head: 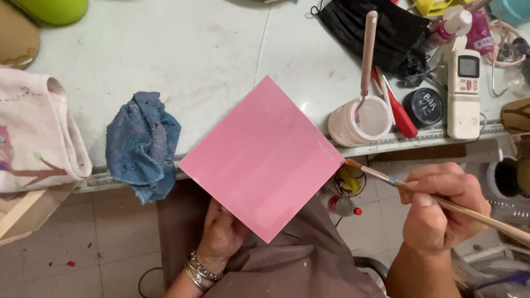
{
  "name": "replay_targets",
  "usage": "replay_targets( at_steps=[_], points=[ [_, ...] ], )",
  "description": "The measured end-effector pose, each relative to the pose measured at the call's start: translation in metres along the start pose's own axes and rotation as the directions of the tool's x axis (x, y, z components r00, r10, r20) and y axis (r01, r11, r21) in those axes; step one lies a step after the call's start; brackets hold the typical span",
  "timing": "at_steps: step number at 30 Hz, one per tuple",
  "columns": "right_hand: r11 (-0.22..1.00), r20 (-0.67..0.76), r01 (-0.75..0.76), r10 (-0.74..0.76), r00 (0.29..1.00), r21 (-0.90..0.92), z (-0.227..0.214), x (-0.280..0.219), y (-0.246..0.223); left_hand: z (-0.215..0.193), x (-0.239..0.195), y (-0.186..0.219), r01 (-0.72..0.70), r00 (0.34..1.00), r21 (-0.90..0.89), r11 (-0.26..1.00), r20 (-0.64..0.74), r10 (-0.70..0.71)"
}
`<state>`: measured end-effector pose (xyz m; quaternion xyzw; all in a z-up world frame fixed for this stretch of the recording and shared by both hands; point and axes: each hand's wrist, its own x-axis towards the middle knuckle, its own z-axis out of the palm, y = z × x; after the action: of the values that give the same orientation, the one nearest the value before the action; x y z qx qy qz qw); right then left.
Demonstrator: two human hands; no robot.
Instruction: Painting a wooden board and applying decorative patterns using a brush
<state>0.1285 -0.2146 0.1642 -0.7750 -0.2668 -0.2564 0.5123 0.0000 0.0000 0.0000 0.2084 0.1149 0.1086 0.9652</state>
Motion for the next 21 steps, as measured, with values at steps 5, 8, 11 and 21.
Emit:
replay_targets(
  at_steps=[5,8,11,21],
  points=[
    [0.999,0.066,0.011,-0.009,0.998,-0.034,0.008,0.001,-0.006,0.001,-0.001,0.001,-0.001,1.0,-0.01,1.0,0.01,0.001],
    [0.998,0.082,-0.033,0.037,0.996,-0.045,0.004,-0.004,-0.005,-0.003,-0.002,0.0,0.015,1.0,-0.017,1.0,-0.018,-0.015],
    [1.0,-0.014,-0.02,0.02,1.0,0.003,-0.002,-0.009,0.005,0.003,0.0,0.003,0.029,1.0,-0.034,0.999,-0.002,-0.029],
    [0.998,0.174,0.041,-0.049,0.984,0.052,0.025,0.012,-0.004,0.002,-0.002,0.003,0.03,0.999,-0.013,0.999,0.011,-0.03]
  ],
)
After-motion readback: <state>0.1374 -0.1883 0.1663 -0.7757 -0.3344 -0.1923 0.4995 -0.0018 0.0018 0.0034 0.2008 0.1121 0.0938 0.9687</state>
